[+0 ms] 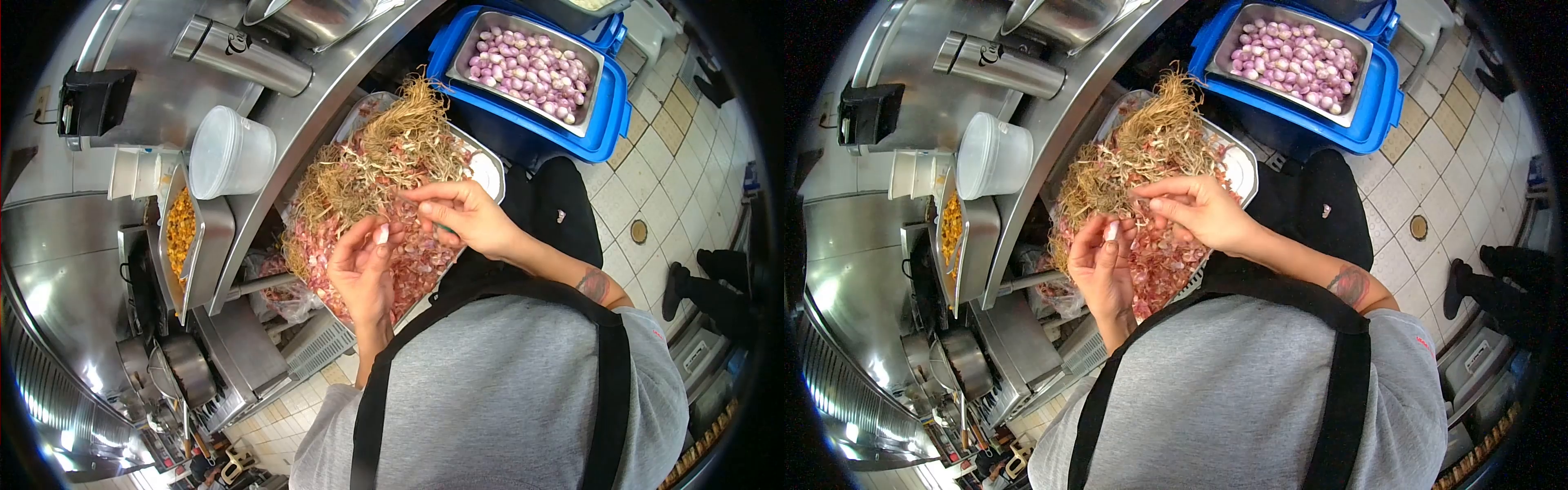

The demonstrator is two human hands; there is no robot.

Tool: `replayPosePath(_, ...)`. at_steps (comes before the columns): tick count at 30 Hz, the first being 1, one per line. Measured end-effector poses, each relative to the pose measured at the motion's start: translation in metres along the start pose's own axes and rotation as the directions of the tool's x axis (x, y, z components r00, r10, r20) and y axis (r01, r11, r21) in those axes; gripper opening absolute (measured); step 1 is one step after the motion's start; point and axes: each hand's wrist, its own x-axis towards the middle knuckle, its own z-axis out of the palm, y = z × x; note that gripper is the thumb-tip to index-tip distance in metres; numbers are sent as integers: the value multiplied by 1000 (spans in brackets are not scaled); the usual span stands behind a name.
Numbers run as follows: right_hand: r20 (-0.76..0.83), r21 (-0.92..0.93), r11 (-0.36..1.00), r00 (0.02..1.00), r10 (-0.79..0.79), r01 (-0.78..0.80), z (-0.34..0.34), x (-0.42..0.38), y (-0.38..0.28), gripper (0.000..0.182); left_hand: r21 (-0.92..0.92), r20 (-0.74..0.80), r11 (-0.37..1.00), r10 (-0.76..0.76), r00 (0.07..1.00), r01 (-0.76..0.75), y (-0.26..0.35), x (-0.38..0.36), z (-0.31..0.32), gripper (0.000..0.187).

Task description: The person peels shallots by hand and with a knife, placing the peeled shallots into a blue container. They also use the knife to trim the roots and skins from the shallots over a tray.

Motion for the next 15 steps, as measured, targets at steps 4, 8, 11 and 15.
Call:
replayPosePath(4, -78, -290, 947, 982, -170, 140, -1, -1, 0, 27, -42, -64, 999, 16, 998, -19, 0, 1, -3, 28)
replayPosePath(8, 49, -497, 819, 952, -303, 287, 4, -5, 1, 29, 4, -87, 995, 104, 991, -104, -8, 3, -9, 27)
replayPosePath(11, 197, -506, 769, 920, -339, 391, 9, -9, -5, 31, 119, -76, 976, 194, 978, -185, -8, 4, -7, 25)
replayPosePath(15, 253, -490, 762, 906, -340, 423, 12, -10, -6, 32, 213, 22, 947, 243, 970, -242, -4, 4, -14, 24)
